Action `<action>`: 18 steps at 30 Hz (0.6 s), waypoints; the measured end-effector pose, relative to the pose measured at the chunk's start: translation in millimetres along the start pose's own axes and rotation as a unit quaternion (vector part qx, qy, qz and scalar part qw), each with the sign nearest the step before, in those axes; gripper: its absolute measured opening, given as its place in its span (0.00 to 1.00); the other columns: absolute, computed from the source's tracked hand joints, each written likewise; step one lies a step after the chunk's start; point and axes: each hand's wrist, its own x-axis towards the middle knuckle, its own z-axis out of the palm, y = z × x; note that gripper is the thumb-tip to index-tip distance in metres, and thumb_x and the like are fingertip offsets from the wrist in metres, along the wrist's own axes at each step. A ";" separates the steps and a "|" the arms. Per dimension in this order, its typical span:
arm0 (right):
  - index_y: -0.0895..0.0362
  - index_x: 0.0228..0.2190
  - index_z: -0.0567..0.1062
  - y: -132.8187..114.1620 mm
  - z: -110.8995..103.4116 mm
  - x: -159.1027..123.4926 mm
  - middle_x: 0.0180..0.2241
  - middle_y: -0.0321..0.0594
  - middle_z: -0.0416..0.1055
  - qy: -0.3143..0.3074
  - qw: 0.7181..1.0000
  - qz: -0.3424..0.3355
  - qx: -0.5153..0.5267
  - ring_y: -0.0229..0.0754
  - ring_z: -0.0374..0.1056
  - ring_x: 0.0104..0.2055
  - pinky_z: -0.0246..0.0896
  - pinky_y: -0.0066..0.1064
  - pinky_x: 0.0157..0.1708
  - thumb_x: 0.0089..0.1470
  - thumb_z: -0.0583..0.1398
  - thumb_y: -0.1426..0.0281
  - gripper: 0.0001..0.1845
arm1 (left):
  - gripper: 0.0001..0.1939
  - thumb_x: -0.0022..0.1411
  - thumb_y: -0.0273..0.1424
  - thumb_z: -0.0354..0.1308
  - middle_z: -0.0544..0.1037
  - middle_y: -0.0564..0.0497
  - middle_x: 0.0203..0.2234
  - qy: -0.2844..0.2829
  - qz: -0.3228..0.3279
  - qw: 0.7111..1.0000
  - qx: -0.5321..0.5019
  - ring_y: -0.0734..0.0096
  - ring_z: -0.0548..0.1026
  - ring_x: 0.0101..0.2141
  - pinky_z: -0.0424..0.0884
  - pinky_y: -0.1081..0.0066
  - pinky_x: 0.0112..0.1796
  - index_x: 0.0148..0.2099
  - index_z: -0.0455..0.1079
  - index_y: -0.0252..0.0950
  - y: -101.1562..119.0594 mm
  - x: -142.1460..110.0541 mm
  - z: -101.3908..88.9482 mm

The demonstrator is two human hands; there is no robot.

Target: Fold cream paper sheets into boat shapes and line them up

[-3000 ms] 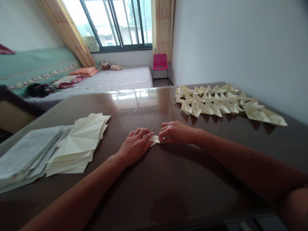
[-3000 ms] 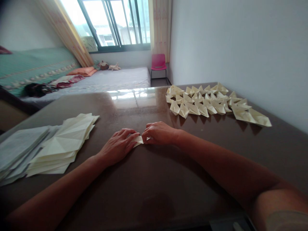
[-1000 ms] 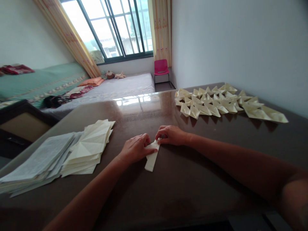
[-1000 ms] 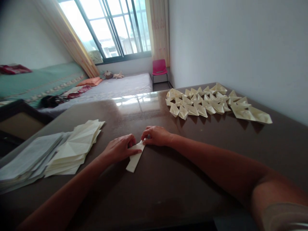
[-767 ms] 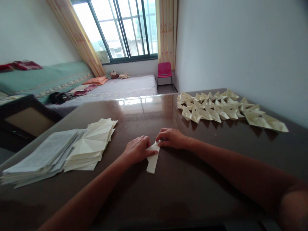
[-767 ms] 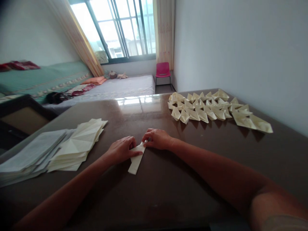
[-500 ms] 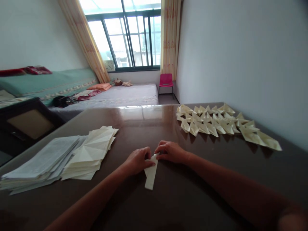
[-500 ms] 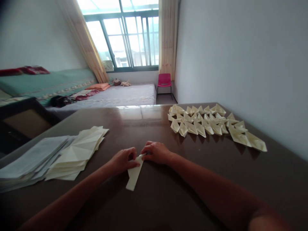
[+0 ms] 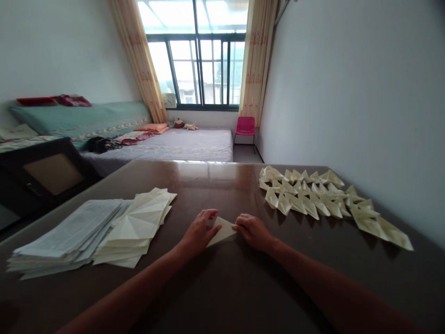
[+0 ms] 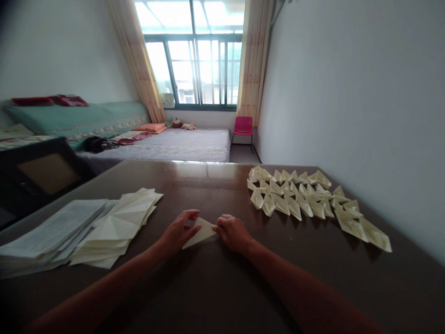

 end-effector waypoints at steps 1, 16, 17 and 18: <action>0.57 0.26 0.71 1.5 0.5 2.3 0.30 0.39 0.71 0.010 1.000 0.026 -0.004 0.38 0.66 0.33 0.54 0.27 0.32 0.61 0.53 0.64 0.14 | 0.20 0.60 0.38 0.54 0.71 0.45 0.47 0.025 -0.003 1.000 -0.008 0.64 0.71 0.46 0.72 0.65 0.41 0.53 0.63 0.38 -4.4 2.6 -1.5; 0.56 0.26 0.72 20.6 8.3 59.1 0.32 0.41 0.75 0.025 0.979 0.151 -0.133 0.39 0.68 0.34 0.48 0.29 0.31 0.63 0.47 0.62 0.21 | 0.10 0.61 0.32 0.49 0.72 0.49 0.34 0.180 -0.059 0.980 -0.055 0.69 0.72 0.34 0.70 0.68 0.37 0.43 0.66 0.36 -25.9 47.5 20.0; 0.56 0.26 0.72 23.1 8.2 57.7 0.32 0.41 0.74 0.043 0.981 0.134 -0.135 0.39 0.67 0.35 0.48 0.29 0.31 0.63 0.47 0.62 0.21 | 0.09 0.60 0.31 0.49 0.72 0.49 0.33 0.173 -0.058 0.982 -0.056 0.69 0.72 0.34 0.70 0.68 0.37 0.42 0.66 0.35 -29.3 47.4 18.8; 0.56 0.25 0.71 26.2 7.3 56.9 0.31 0.40 0.74 0.056 0.982 0.122 -0.136 0.39 0.67 0.35 0.48 0.28 0.32 0.63 0.48 0.62 0.21 | 0.09 0.60 0.31 0.50 0.73 0.49 0.33 0.164 -0.058 0.983 -0.055 0.69 0.72 0.34 0.70 0.69 0.36 0.41 0.67 0.35 -32.5 47.2 17.2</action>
